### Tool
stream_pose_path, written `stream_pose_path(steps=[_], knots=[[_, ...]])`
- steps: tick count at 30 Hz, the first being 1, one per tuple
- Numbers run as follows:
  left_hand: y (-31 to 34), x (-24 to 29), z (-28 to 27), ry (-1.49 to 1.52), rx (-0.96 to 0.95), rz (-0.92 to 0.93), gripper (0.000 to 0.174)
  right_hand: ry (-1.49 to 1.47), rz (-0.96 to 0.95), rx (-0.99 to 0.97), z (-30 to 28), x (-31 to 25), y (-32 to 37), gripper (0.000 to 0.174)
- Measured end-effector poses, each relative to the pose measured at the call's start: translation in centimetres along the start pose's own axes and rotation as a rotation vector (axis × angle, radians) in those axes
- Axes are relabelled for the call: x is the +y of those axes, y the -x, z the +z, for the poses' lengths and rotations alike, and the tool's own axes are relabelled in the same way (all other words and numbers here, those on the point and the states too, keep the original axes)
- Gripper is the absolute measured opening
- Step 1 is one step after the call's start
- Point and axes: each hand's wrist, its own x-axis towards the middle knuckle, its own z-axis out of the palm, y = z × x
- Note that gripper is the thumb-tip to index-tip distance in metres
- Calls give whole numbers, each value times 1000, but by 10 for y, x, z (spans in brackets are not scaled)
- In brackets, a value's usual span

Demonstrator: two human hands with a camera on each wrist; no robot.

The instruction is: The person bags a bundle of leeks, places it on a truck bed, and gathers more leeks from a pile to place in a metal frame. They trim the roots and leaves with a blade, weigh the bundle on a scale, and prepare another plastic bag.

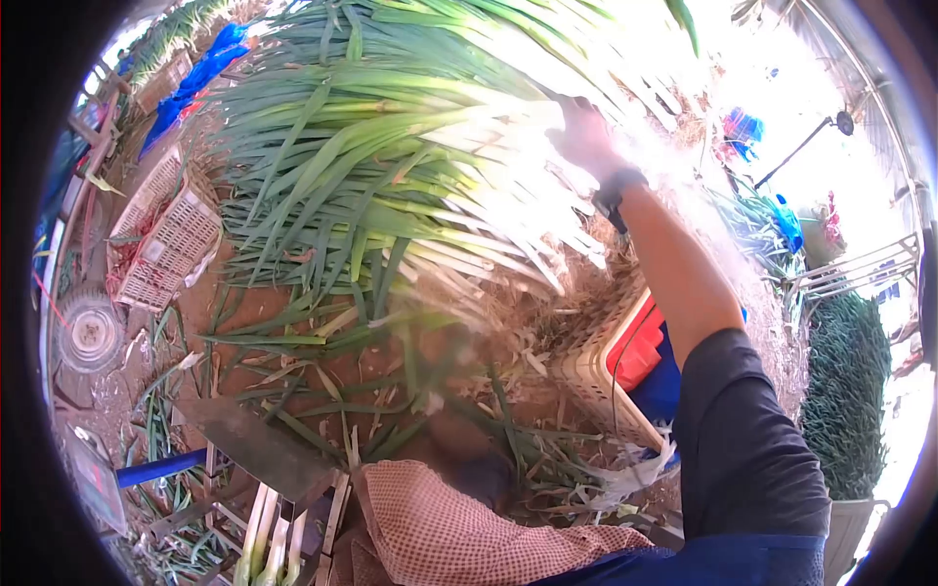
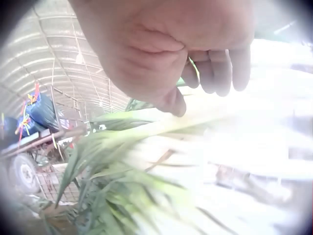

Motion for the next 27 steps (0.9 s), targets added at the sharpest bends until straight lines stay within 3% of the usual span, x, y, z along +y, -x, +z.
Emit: stream_pose_path(steps=[4, 9, 11, 12, 15, 16, 17, 18, 19, 20, 21, 22, 24, 25, 26, 27], knots=[[-3, 48, -8, 62, -9, 88, 33, -29, -92, -122, 9, -14, -36, 57], [-5, 113, -25, 214, -51, 240, 31, 85, -57, -211, 37, -23, -47, 35], [-5, 149, -31, 324, -101, 336, 30, 138, -129, -317, 15, -41, -22, 33], [-4, 172, -33, 409, -147, 406, 30, 163, -285, -247, 20, -41, 1, 35], [4, 251, -19, 758, -445, 556, 29, -152, -198, -609, 39, -70, 76, 48], [11, 285, -6, 929, -621, 505, 29, -343, -27, -847, 6, -95, 106, 49], [27, 331, 13, 1222, -823, -10, 42, -362, -165, -772, 45, -91, 139, 45], [28, 360, 39, 1297, -946, -89, 37, -440, -67, -884, 14, -111, 163, 43], [30, 387, 64, 1360, -1065, -179, 34, -531, -85, -879, 18, -118, 194, 42], [38, 412, 85, 1410, -1101, -447, 29, -624, -106, -872, 23, -125, 220, 41], [38, 428, 108, 1355, -1073, -557, 27, -572, -126, -973, 10, -137, 236, 44], [41, 436, 132, 1298, -1046, -661, 27, -516, -145, -1069, -3, -144, 243, 47], [59, 406, 191, 1313, -903, -472, 22, -634, -513, -1099, -2, -121, 229, 47], [62, 386, 213, 1348, -895, -508, 20, -687, -704, -1105, 0, -107, 215, 47], [61, 376, 219, 1382, -886, -545, 18, -603, -613, -1003, 5, -95, 188, 49], [52, 376, 199, 1438, -943, -713, 17, -519, -523, -901, 9, -83, 157, 51]])
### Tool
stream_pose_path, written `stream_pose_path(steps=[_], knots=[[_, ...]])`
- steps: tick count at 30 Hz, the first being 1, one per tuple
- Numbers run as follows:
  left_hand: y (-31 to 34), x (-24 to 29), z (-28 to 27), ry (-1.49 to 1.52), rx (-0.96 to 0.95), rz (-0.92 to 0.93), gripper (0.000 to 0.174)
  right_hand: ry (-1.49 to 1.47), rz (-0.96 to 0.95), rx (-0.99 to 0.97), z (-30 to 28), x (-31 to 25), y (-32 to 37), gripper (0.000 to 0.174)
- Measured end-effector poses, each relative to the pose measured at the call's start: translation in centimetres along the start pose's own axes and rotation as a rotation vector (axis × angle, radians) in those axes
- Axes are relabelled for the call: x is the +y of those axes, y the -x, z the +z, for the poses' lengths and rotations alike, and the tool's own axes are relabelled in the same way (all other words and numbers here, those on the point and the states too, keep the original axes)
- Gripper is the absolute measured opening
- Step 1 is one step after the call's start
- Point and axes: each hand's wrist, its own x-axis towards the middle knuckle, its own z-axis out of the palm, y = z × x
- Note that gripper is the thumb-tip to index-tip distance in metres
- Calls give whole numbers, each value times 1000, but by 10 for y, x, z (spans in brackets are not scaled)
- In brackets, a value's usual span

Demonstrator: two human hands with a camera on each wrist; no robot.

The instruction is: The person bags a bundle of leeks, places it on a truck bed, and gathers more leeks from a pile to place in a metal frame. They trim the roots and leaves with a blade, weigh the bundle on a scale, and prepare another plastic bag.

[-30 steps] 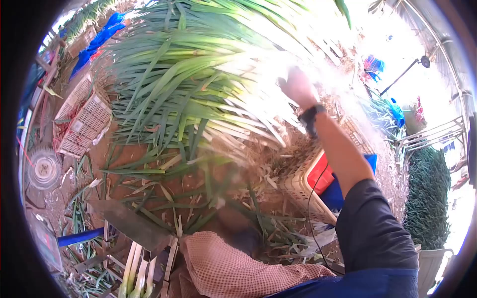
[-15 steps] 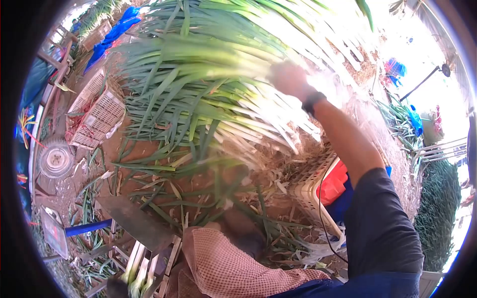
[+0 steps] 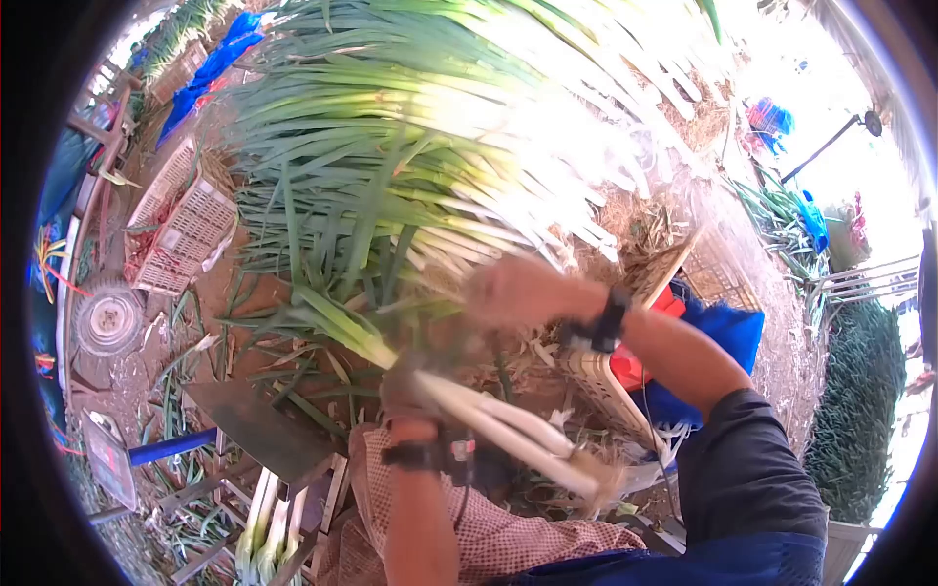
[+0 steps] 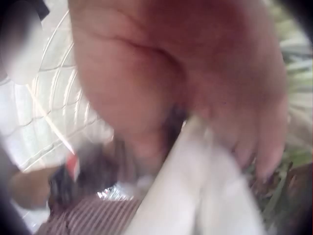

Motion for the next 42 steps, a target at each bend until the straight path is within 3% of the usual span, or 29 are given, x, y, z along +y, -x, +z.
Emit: stream_pose_path(steps=[2, 3, 6, 8, 9, 11, 14, 15, 17, 19, 20, 24, 27, 28, 31, 33, 35, 37, 40, 42], knots=[[13, 26, 9, 123, 81, -125, 14, -159, 452, 519, -56, 33, -2, 53], [14, 30, 9, 129, 85, -111, 14, 250, 512, 702, -74, 100, -15, 51], [13, 35, 4, 122, 91, -60, 13, 533, 804, 710, -95, 151, 0, 42], [9, 31, -1, 85, 73, -25, 22, 453, 832, 641, -79, 167, 10, 38], [7, 32, 3, 88, 91, -13, 16, 288, 829, 622, -71, 132, 12, 36], [7, 36, 8, 87, 137, 6, 8, 345, 688, 380, -50, 61, 16, 37], [14, 43, 17, -1, 159, 18, 8, 414, 572, 432, -70, 34, 15, 34], [15, 45, 21, 39, 149, 4, 9, 406, 443, 620, -82, 60, 10, 36], [17, 48, 26, 121, 131, -23, 10, 370, 419, 838, -112, 87, -7, 36], [18, 47, 25, 102, 92, -21, 10, 441, 584, 740, -129, 117, -24, 40], [18, 47, 23, 96, 75, -17, 10, 440, 559, 630, -132, 133, -29, 44], [22, 50, 21, 140, 74, -15, 12, 536, 652, 793, -110, 124, -43, 41], [28, 53, 18, 171, 68, 7, 15, 780, 640, 559, -125, 125, -42, 38], [28, 54, 15, 183, 46, 8, 15, 844, 516, 568, -123, 110, -33, 32], [23, 52, 2, 140, -16, -42, 19, 704, 569, 277, -104, 56, -16, 30], [18, 46, -4, 65, -52, -17, 24, 594, 280, 369, -44, 47, 9, 30], [17, 35, -5, -39, -84, 66, 30, 495, 296, 232, 3, -16, 31, 32], [44, 52, 20, 95, -106, -25, 37, 289, 143, 232, 61, -24, 49, 37], [37, 23, 9, 246, -147, -121, 37, -53, 399, -103, 90, -81, 60, 41], [29, 9, -5, 167, 4, -159, 37, -129, 350, -41, 127, -78, 68, 42]])
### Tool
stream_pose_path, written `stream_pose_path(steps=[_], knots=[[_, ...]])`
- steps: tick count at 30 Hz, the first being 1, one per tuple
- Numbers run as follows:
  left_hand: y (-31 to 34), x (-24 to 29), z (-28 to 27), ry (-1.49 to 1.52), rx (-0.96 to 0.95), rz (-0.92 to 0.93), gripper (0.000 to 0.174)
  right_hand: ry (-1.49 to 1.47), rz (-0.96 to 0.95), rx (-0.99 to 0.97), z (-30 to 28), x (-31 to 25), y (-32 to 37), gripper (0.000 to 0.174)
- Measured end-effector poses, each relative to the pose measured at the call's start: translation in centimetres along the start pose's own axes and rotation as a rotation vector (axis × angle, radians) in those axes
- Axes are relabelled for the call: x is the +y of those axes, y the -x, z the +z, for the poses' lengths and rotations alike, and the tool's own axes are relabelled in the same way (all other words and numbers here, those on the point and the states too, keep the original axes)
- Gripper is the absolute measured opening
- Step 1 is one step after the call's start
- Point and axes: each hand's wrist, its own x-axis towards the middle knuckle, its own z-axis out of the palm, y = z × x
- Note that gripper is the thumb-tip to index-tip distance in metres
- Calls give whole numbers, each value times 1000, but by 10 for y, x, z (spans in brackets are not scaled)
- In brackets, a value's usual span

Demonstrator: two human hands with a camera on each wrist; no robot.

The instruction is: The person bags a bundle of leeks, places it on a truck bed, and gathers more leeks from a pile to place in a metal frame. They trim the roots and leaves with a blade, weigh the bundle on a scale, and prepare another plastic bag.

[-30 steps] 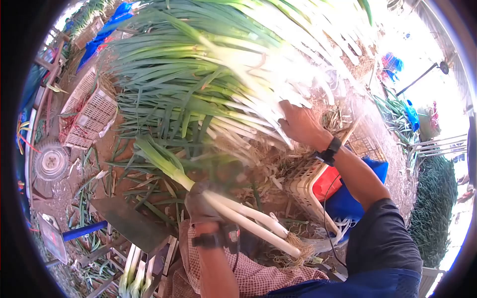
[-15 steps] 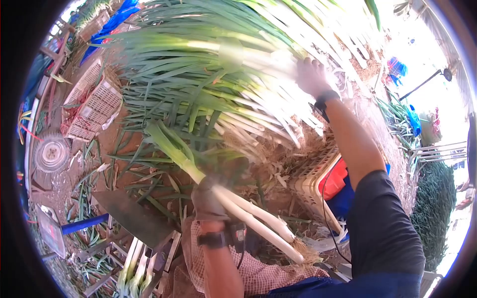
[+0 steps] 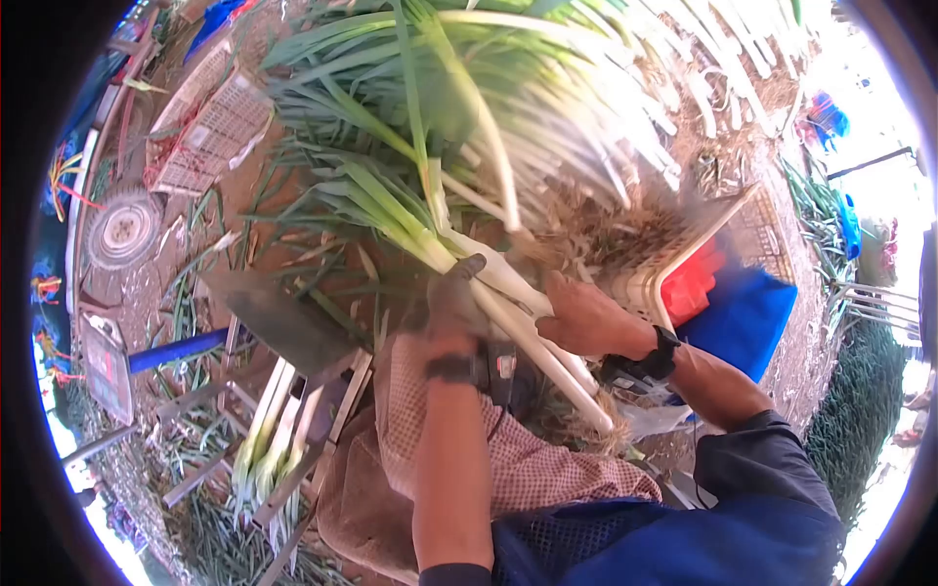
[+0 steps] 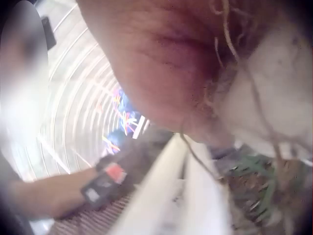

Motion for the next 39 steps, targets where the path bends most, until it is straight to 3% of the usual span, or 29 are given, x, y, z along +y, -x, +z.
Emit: stream_pose_path(steps=[1, 5, 6, 7, 9, 11, 13, 14, 16, 20, 23, 24, 26, 29, 31, 32, 33, 34, 35, 37, 39], knots=[[-4, -5, -10, 22, 25, -33, 36, -38, -26, 26, 9, -1, 1, 42], [-16, -13, -59, -42, 102, -97, 34, -144, -52, -209, 15, -4, -2, 53], [-3, -6, -55, -33, 134, -108, 34, -162, -40, -279, 5, -13, -4, 70], [3, -3, -56, -23, 164, -117, 34, -222, -22, -360, 2, -18, -12, 72], [-18, -13, -87, -71, 12, -73, 33, -336, 13, -521, 0, -29, -31, 77], [-3, -10, -83, -126, -54, -21, 31, -286, 55, -472, 10, -35, -48, 82], [8, -4, -71, -28, 25, -31, 27, -88, 54, -450, 11, -48, -64, 79], [10, -3, -69, -11, 28, -36, 27, 38, 22, -237, 15, -56, -59, 70], [10, -3, -67, -26, 40, -24, 28, 79, -77, -41, 30, -49, -69, 61], [-8, -16, -83, -27, 21, 19, 27, -18, -245, 229, 58, -36, -85, 38], [8, -2, -70, -63, 54, 18, 25, -1187, -64, 180, 32, -56, -53, 25], [17, 4, -63, -101, 80, 13, 24, -744, -404, 430, 27, -41, -46, 25], [5, 0, -74, -63, 125, -19, 24, -636, -556, 529, 6, 5, -20, 21], [2, 5, -81, -57, 160, -30, 26, -1664, 30, 76, -33, 77, 37, 15], [11, 9, -77, -52, 143, -22, 26, 254, -262, 462, -23, 116, 70, 14], [10, 10, -77, -32, 125, -44, 26, -120, -95, 235, 1, 160, 81, 12], [10, 10, -78, -13, 108, -65, 26, -149, -28, 72, 17, 170, 92, 14], [9, 10, -79, 5, 90, -87, 26, -164, 44, -89, 28, 165, 101, 16], [9, 10, -78, -18, 99, -74, 26, 168, 11, -171, 34, 159, 112, 23], [3, 4, -81, -59, 116, -45, 26, 402, -14, -141, 23, 116, 100, 29], [-1, 1, -88, -86, 121, -2, 26, 244, -19, 65, 7, 86, 53, 28]])
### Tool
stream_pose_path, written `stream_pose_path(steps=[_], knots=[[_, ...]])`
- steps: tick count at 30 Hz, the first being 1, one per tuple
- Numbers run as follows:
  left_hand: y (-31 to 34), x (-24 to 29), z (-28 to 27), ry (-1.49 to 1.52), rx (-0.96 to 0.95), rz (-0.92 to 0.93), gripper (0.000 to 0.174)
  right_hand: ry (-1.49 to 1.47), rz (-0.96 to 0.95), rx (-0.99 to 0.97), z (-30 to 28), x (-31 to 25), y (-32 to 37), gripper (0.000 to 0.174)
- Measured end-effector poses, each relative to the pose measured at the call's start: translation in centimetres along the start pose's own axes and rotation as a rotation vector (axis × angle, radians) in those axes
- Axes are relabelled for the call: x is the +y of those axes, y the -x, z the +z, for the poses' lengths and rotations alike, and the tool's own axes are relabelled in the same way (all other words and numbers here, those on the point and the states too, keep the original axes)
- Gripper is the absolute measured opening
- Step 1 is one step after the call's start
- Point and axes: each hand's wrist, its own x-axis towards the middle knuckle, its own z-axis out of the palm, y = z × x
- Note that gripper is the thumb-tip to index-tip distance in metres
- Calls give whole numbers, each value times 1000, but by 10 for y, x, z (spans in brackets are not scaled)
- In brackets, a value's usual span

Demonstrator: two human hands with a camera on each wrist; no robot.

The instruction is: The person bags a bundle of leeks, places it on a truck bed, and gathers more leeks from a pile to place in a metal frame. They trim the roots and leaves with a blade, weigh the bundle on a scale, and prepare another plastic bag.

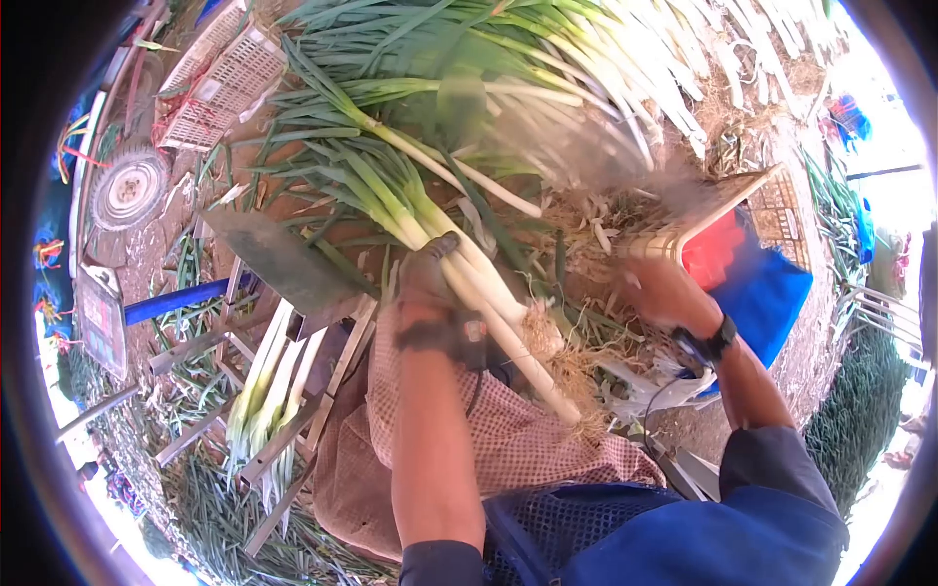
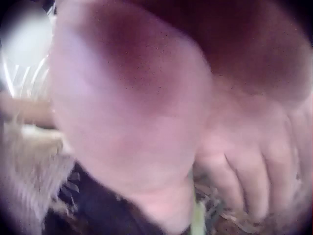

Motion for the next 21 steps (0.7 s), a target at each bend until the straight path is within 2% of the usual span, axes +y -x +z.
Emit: stream_pose_path(steps=[2, 3, 4, 6, 7, 9, 12, 14, 16, 18, 21], knots=[[16, 8, 5, 8, 40, -7, 25, -53, -25, 204, -11, -3, -56, 27], [10, 7, -1, -16, 21, 8, 25, -57, -141, 359, -13, 7, -91, 27], [15, 11, 3, -26, 19, 13, 25, 34, -168, 399, -9, 37, -152, 27], [21, 18, 9, -41, 20, 19, 25, 97, -126, 502, -28, 29, -201, 27], [0, 10, -5, -39, -3, 33, 26, 66, -57, 566, -51, 0, -206, 28], [8, 7, 10, 37, 5, 63, 26, 253, 35, 510, -48, 20, -267, 31], [17, 16, 19, 53, 11, 22, 25, 386, 213, 366, -42, 30, -305, 38], [17, 15, 24, 23, 36, 35, 25, 430, 217, 470, -24, 45, -319, 34], [18, 21, 32, -18, 38, 5, 27, 472, 170, 254, -23, 35, -316, 33], [5, 14, 26, -65, 5, 37, 28, 187, 83, 99, -27, -3, -267, 28], [-3, 12, 29, -123, 22, 77, 27, -278, -130, 47, 12, -14, -208, 34]])
